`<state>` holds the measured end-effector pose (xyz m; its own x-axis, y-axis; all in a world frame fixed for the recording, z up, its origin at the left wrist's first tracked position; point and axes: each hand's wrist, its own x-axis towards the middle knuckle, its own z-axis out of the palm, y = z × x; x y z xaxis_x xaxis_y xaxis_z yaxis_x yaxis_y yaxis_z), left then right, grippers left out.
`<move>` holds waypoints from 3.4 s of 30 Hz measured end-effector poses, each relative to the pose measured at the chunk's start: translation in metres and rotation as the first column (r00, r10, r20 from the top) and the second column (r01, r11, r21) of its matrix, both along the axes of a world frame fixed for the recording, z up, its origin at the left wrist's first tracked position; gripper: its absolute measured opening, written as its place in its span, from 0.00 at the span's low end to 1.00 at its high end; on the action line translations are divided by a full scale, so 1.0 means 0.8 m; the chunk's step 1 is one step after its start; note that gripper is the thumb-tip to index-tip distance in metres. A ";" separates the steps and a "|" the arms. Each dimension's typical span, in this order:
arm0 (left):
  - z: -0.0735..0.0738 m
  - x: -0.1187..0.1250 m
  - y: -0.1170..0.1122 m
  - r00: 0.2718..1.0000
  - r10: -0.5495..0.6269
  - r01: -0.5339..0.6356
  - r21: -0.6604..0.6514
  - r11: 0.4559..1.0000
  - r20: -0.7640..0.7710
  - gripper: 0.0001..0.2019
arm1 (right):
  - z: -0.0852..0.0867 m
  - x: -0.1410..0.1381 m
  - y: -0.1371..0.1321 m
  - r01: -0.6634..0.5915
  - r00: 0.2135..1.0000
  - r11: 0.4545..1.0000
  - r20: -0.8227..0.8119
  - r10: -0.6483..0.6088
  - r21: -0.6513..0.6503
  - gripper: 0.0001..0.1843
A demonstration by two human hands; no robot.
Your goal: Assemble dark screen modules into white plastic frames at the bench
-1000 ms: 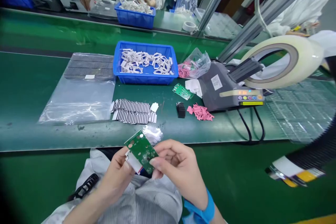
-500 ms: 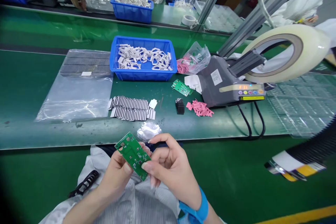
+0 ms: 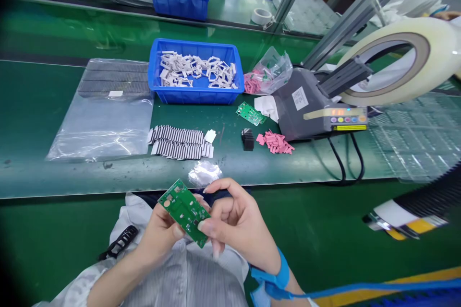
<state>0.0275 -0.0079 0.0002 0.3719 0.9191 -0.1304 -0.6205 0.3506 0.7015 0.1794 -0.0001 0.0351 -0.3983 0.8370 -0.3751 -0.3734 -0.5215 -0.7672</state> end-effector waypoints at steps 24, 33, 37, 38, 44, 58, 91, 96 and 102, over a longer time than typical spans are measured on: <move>0.002 -0.004 0.003 0.993 -0.049 0.051 0.013 0.999 -0.109 0.17 | -0.014 0.004 -0.007 -0.070 0.997 0.997 0.024 0.071 -0.039 0.23; 0.012 -0.009 0.004 0.987 -0.077 0.083 0.036 0.996 -0.141 0.21 | -0.017 0.005 -0.005 -0.111 0.994 0.991 -0.023 0.109 -0.080 0.25; 0.013 -0.009 0.005 0.983 -0.020 0.034 0.074 0.997 -0.182 0.20 | -0.017 0.005 -0.005 -0.124 0.992 0.988 -0.019 0.123 -0.091 0.25; 0.012 -0.010 0.005 0.979 -0.012 0.030 0.087 0.996 -0.203 0.20 | -0.017 0.005 -0.005 -0.128 0.992 0.988 -0.019 0.127 -0.091 0.26; 0.009 -0.012 0.003 0.955 0.012 0.028 0.130 0.991 -0.296 0.20 | -0.021 0.005 -0.003 -0.166 0.986 0.983 -0.002 0.166 -0.076 0.26; 0.003 -0.008 0.004 0.993 -0.024 0.021 -0.024 0.999 -0.116 0.13 | -0.023 0.003 -0.007 -0.024 1.000 1.000 0.020 0.025 -0.018 0.26; -0.018 -0.004 -0.011 0.991 0.092 -0.082 0.097 0.992 -0.101 0.15 | -0.018 -0.029 -0.021 0.053 0.998 0.993 -0.031 -0.050 0.103 0.17; -0.012 -0.001 -0.009 0.990 0.041 -0.040 0.014 0.999 -0.133 0.24 | -0.019 -0.026 -0.019 0.056 0.998 0.994 -0.019 -0.054 0.097 0.15; 0.002 0.003 0.003 0.986 -0.147 0.148 -0.005 0.989 -0.077 0.27 | -0.023 -0.024 -0.016 0.063 0.997 0.994 0.027 -0.066 0.093 0.19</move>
<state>0.0299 -0.0052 0.0019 0.4923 0.8550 -0.1631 -0.5064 0.4337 0.7453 0.1604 -0.0131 0.0171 -0.3324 0.8921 -0.3059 -0.3800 -0.4236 -0.8223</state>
